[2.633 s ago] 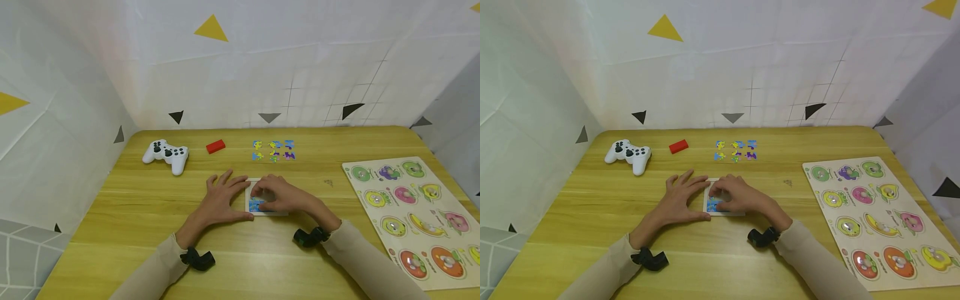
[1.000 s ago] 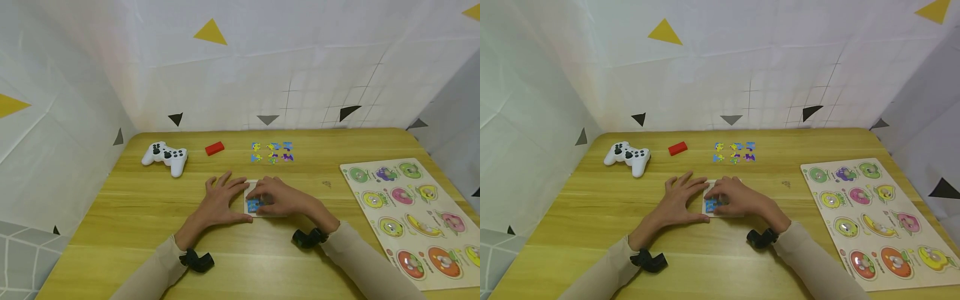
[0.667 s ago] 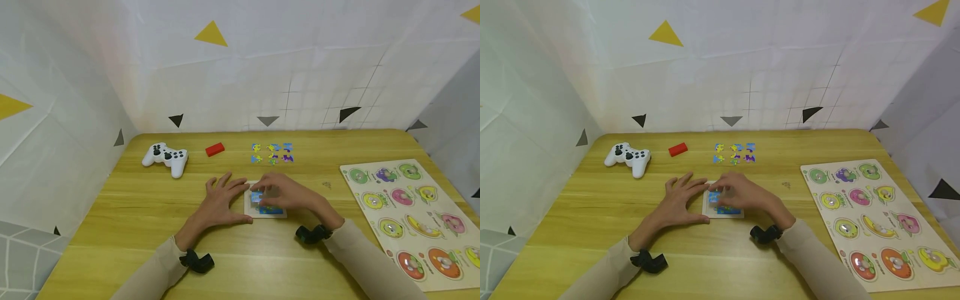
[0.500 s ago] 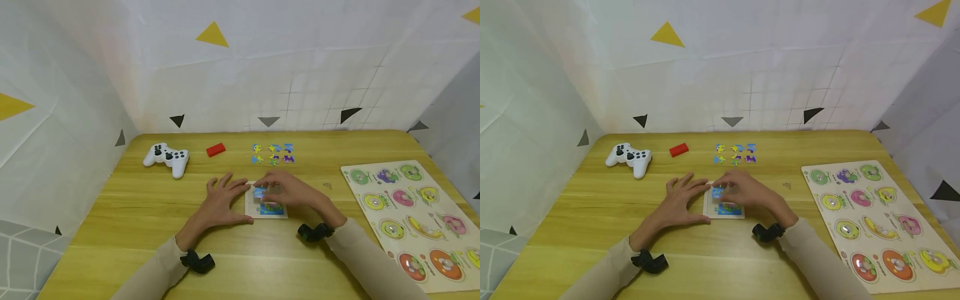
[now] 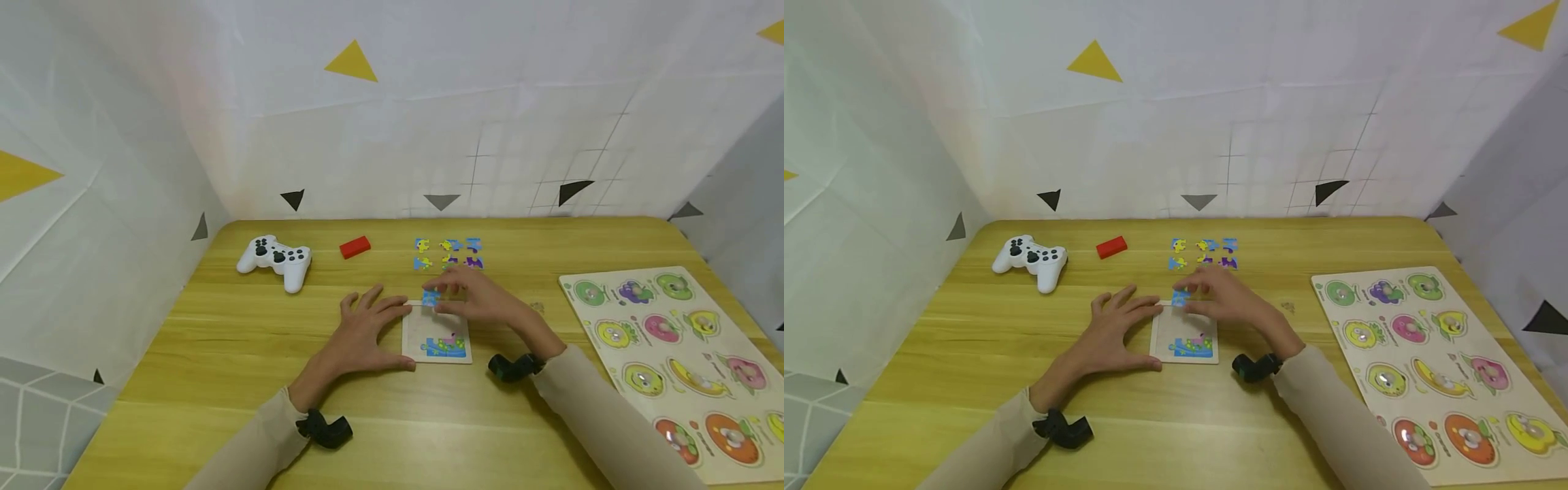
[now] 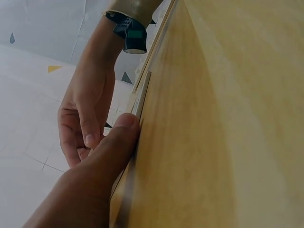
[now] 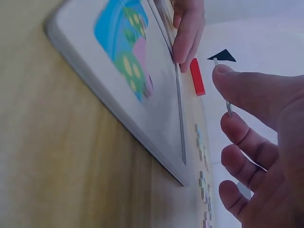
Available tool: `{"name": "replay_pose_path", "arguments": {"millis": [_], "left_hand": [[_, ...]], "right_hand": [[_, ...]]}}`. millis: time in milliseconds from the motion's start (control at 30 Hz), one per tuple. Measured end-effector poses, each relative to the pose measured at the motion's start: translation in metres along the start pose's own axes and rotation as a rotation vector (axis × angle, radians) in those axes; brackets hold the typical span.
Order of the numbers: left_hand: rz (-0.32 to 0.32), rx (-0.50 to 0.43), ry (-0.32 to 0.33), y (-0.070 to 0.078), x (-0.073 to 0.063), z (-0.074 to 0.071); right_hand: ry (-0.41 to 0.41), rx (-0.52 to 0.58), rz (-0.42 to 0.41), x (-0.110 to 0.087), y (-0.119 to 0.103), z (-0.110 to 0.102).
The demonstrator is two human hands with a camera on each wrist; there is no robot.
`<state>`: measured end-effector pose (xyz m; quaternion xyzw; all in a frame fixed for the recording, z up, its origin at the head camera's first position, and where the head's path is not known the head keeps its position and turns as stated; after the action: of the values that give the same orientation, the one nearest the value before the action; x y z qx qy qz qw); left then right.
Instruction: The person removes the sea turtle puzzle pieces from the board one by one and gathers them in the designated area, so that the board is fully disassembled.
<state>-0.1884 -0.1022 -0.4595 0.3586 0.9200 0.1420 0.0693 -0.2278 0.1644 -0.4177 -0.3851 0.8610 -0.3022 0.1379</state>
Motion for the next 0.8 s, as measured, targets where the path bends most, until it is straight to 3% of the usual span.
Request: {"name": "replay_pose_path", "arguments": {"millis": [400,800], "left_hand": [[0.021,-0.014,0.010,0.000,-0.001,0.000],[0.026,-0.019,0.015,-0.001,-0.001,0.001]], "right_hand": [[-0.007,-0.013,-0.002,0.017,0.014,-0.004],[-0.041,-0.106,0.019,0.032,0.023,-0.005]]}}
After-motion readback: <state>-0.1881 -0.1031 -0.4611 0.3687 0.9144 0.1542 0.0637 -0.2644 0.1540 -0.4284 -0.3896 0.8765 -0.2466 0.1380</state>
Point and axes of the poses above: each hand's wrist, its own x-axis towards the middle knuckle, its own z-axis out of the palm, y = z × x, the point moved 1 cm from there along x, towards the middle knuckle, and after that the axes turned 14 degrees about -y, right-handed, at the moved point
